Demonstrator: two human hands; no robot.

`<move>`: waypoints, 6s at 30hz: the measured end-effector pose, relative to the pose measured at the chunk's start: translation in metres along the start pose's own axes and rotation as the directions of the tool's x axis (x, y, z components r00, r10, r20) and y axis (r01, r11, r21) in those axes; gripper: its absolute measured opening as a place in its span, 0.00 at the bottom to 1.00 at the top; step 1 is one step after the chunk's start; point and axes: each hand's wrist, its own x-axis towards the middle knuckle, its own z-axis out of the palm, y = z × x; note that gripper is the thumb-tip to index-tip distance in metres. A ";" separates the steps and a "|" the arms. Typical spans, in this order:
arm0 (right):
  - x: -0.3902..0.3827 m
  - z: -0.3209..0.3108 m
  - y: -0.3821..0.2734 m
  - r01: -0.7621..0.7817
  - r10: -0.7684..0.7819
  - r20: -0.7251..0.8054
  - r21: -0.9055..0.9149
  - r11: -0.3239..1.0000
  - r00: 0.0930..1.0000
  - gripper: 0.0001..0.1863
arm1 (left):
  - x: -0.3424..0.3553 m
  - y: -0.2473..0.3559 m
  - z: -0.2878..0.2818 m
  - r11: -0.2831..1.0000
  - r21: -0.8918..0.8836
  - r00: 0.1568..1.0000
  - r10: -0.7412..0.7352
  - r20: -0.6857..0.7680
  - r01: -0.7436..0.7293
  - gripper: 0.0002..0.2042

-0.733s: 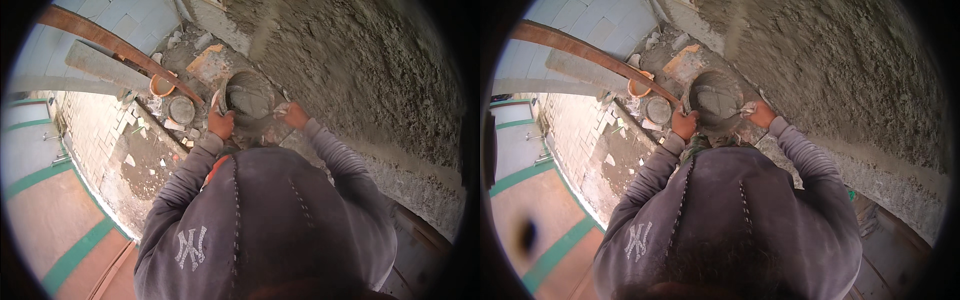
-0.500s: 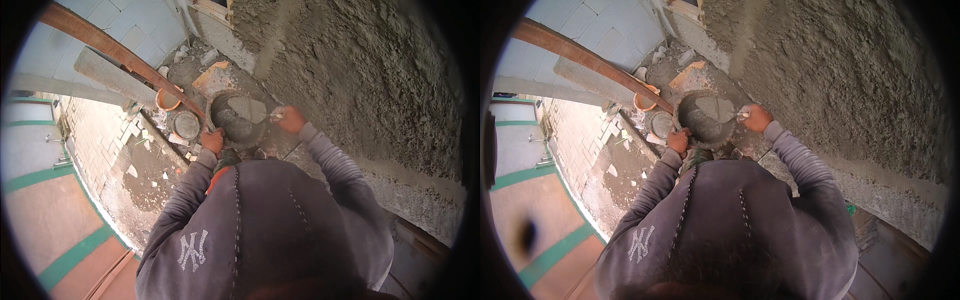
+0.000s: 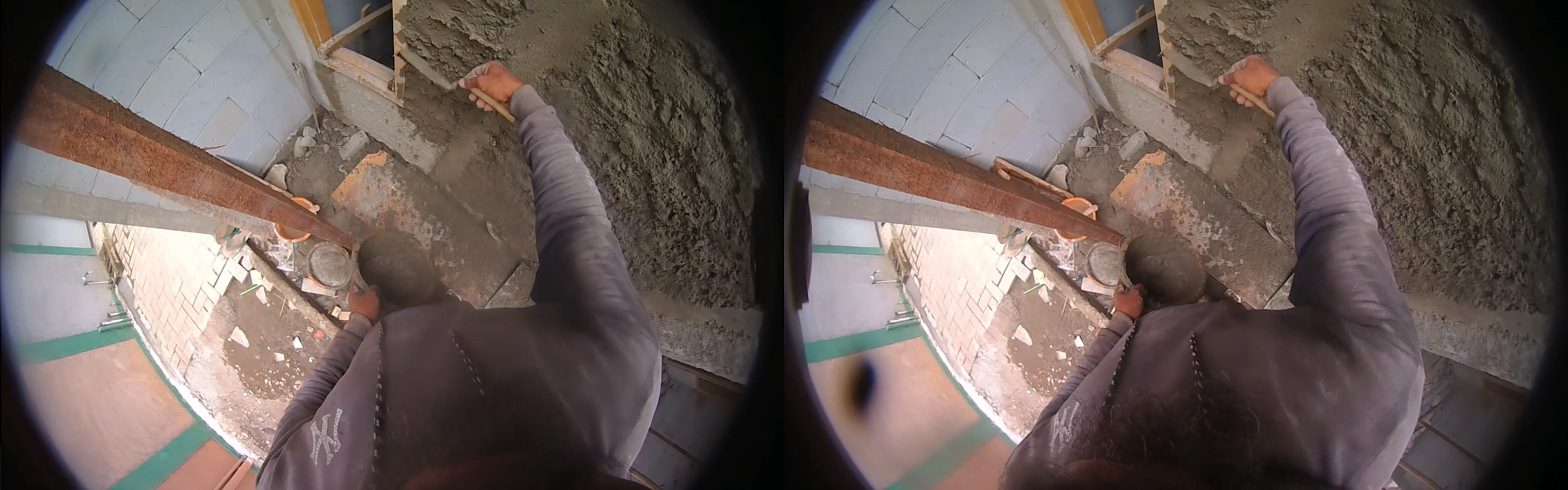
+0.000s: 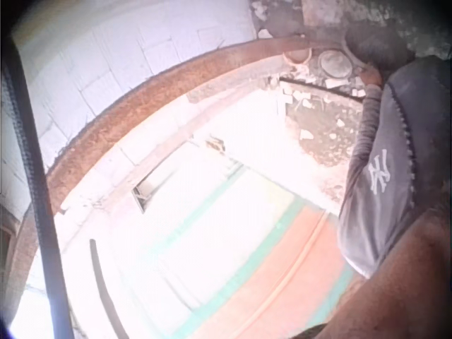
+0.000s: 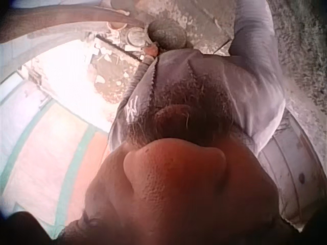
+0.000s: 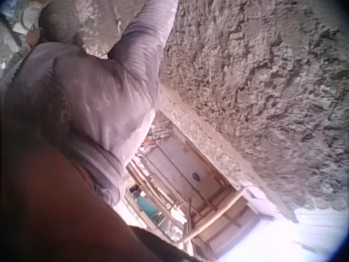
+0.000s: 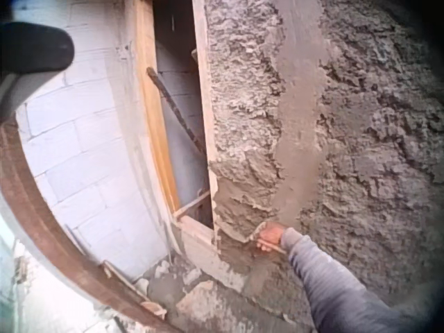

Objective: The person applies wet concrete to a wall using a trowel. They scoop the mixture from a bucket and spread it onto the rough surface of the wall.

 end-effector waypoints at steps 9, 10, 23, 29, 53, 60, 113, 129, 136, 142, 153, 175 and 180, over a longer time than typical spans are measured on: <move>-0.036 0.055 0.008 0.077 -0.061 -0.170 0.088 0.993 0.984 0.14 | 0.022 0.075 -0.035 0.997 -0.071 1.000 -0.006 -0.027 0.004 0.28; -0.014 0.072 0.033 0.114 -0.115 -0.192 -0.017 0.993 0.975 0.15 | 0.027 0.086 -0.037 0.998 -0.060 1.000 0.001 -0.025 -0.002 0.27; 0.068 0.124 0.132 0.303 -0.197 -0.597 0.081 0.949 0.777 0.21 | 0.053 0.136 -0.067 0.998 -0.055 0.993 -0.025 0.114 0.031 0.26; -0.027 0.077 0.136 0.260 -0.144 -0.669 0.076 0.963 0.729 0.20 | 0.058 0.147 -0.063 0.987 0.156 0.984 -0.073 0.163 0.047 0.23; -0.111 0.011 0.025 0.083 -0.224 -0.667 -0.236 0.968 0.711 0.19 | 0.110 0.025 -0.036 0.929 0.265 0.922 0.154 0.355 -0.257 0.24; -0.179 -0.004 -0.037 -0.036 -0.341 -0.781 -0.420 0.907 0.523 0.18 | 0.107 0.025 -0.029 0.996 -0.085 0.953 0.016 0.302 0.011 0.23; -0.119 0.059 0.060 0.177 -0.251 0.298 0.254 0.951 0.921 0.16 | -0.045 -0.025 0.024 0.988 -0.001 0.981 0.156 -0.118 -0.158 0.13; -0.231 0.103 0.141 0.003 -0.001 0.043 -0.056 0.998 0.999 0.14 | -0.029 0.147 0.018 0.931 -0.352 0.995 -0.093 0.033 0.099 0.28; -0.265 0.202 0.218 0.115 -0.053 0.105 -0.775 0.622 0.993 0.12 | -0.064 0.226 0.056 0.964 -0.177 0.972 0.215 0.096 -0.196 0.34; -0.285 0.204 0.253 0.108 -0.014 0.177 -0.536 0.837 0.984 0.16 | -0.083 0.217 0.104 0.877 0.051 0.878 0.478 0.032 -0.479 0.35; -0.305 0.204 0.335 -0.002 0.021 0.063 -0.290 0.957 0.998 0.24 | -0.116 0.167 0.111 0.822 -0.563 0.995 -0.099 0.006 0.086 0.36; 0.043 0.136 0.318 -0.306 0.311 -0.026 0.118 0.945 0.950 0.15 | -0.037 -0.005 0.000 0.844 -0.426 0.913 -0.398 -0.092 0.325 0.29; -0.084 0.082 0.192 -0.186 0.192 -0.122 0.063 0.981 0.974 0.17 | -0.018 0.039 -0.003 0.866 -0.408 0.944 -0.328 -0.027 0.289 0.28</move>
